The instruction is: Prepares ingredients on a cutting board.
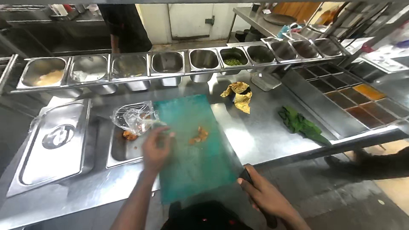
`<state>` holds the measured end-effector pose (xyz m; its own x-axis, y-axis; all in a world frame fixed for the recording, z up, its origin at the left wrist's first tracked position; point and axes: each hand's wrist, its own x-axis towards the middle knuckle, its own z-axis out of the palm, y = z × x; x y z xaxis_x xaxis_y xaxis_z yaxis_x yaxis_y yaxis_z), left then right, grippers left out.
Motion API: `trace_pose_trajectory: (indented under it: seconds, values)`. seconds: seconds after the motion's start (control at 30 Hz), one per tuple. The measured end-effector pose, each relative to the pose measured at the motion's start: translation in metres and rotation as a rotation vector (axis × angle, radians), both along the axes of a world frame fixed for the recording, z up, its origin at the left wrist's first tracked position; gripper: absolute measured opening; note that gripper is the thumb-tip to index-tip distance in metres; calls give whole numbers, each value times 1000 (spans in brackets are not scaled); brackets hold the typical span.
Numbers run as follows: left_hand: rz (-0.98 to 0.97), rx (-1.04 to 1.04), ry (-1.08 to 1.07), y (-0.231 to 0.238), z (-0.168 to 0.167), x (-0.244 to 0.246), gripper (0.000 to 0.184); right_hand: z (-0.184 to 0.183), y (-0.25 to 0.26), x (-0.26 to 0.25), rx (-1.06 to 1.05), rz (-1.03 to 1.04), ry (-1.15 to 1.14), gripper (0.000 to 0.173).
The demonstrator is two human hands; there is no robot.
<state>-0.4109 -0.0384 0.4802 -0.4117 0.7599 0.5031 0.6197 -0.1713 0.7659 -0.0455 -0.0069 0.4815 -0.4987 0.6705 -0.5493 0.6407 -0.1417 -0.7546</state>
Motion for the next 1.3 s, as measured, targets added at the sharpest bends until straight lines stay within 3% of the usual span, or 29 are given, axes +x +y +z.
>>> trace_pose_trajectory:
  seconds: [0.1, 0.23, 0.33, 0.43, 0.5, 0.53, 0.6, 0.83, 0.97, 1.1, 1.3]
  values:
    - [188, 48, -90, -36, 12, -64, 31, 2, 4, -28, -36, 267, -119, 43]
    - [308, -325, 37, -50, 29, -127, 19, -14, 20, -62, 32, 367, -332, 50]
    - [122, -736, 150, -39, 46, -141, 17, -20, 30, -60, 32, 290, -305, 48]
    - [-207, -1099, 424, -13, 23, -143, 30, -20, 22, -54, 19, 229, -221, 45]
    - [-172, -1097, 532, 1, 2, -148, 41, -19, 14, -52, 33, 217, -187, 44]
    - [-122, -1073, 548, 8, 0, -151, 38, -19, 10, -51, 39, 210, -167, 43]
    - [-68, -1079, 576, 17, 4, -152, 31, -20, 1, -49, 32, 198, -149, 42]
    - [-77, -1364, 798, 32, 12, -131, 33, -19, -10, -44, 60, 128, -175, 41]
    - [-116, -1369, 953, 22, 15, -122, 36, -13, -7, -37, 42, 50, -164, 43]
    - [-17, -1361, 885, 26, 5, -131, 43, -19, -4, -33, 15, 2, -145, 44]
    - [-3, -1412, 800, 22, 9, -134, 32, -20, 0, -32, 69, 42, -91, 40]
